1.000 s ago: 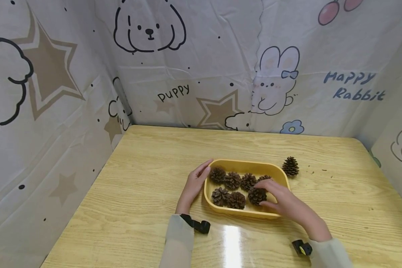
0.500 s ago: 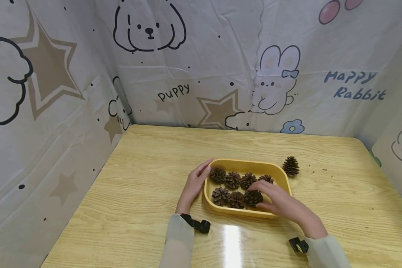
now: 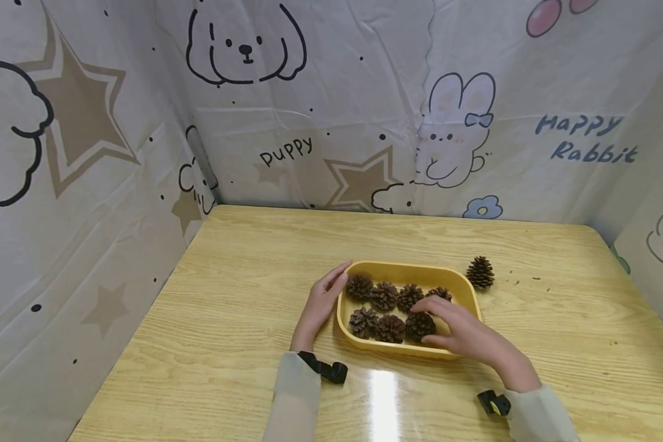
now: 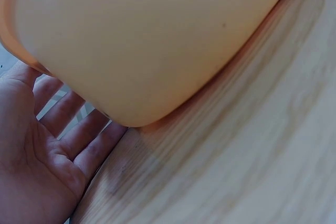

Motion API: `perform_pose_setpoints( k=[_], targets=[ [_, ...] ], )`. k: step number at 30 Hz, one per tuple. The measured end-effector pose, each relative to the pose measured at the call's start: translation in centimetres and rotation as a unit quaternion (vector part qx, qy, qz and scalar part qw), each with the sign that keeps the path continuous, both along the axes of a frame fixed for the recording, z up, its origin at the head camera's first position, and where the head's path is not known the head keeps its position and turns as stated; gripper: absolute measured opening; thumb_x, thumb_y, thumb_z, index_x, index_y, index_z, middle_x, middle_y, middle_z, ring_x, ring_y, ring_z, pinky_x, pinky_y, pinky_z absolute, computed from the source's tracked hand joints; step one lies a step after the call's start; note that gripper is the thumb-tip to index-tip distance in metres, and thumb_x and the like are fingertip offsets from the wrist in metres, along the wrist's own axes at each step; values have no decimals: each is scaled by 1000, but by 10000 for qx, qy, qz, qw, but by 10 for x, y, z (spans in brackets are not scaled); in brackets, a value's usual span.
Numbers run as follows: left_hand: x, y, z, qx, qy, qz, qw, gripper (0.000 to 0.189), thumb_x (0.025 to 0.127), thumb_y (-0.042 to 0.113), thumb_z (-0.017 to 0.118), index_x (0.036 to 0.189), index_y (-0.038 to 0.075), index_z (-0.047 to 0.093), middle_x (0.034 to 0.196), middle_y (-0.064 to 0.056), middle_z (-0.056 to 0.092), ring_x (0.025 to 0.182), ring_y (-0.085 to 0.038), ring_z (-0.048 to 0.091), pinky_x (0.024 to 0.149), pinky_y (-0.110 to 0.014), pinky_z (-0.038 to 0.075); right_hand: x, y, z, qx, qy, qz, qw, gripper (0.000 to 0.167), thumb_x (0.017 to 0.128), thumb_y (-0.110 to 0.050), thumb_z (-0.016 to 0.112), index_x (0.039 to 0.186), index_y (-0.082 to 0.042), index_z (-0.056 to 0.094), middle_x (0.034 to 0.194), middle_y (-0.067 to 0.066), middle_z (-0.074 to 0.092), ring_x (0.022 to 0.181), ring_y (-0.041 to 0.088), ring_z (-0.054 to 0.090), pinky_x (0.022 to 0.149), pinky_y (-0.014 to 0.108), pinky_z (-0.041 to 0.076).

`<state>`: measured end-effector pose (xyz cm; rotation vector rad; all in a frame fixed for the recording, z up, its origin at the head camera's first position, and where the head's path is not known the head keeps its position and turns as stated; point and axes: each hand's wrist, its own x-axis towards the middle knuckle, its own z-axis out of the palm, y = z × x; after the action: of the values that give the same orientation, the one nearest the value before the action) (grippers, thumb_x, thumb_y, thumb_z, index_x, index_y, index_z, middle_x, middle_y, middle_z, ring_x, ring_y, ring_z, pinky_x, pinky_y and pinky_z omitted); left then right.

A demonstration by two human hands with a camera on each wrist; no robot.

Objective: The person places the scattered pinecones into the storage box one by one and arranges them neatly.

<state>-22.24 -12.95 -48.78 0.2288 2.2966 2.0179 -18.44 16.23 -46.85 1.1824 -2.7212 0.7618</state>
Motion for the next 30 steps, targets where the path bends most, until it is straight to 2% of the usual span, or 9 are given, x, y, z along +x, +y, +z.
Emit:
perform_pose_setpoints(
  k=[24,30],
  targets=[
    [-1,0,-1,38,-20,-29,10000,42,104,27,48,144,13,50,150,-10,49,139,-29,47,115,-43,42,0,7,0,-364,14,-78,9993,53,78,-15,81,126,-8,59,122,3,64,111,24,61,91,40,57],
    [-1,0,-1,28,-45,-6,10000,42,104,27,48,144,14,51,149,-9,50,139,-28,46,116,-43,41,0,9,0,-435,87,-172,9989,52,78,-16,81,126,-10,60,122,1,65,113,23,61,98,46,52]
  ],
)
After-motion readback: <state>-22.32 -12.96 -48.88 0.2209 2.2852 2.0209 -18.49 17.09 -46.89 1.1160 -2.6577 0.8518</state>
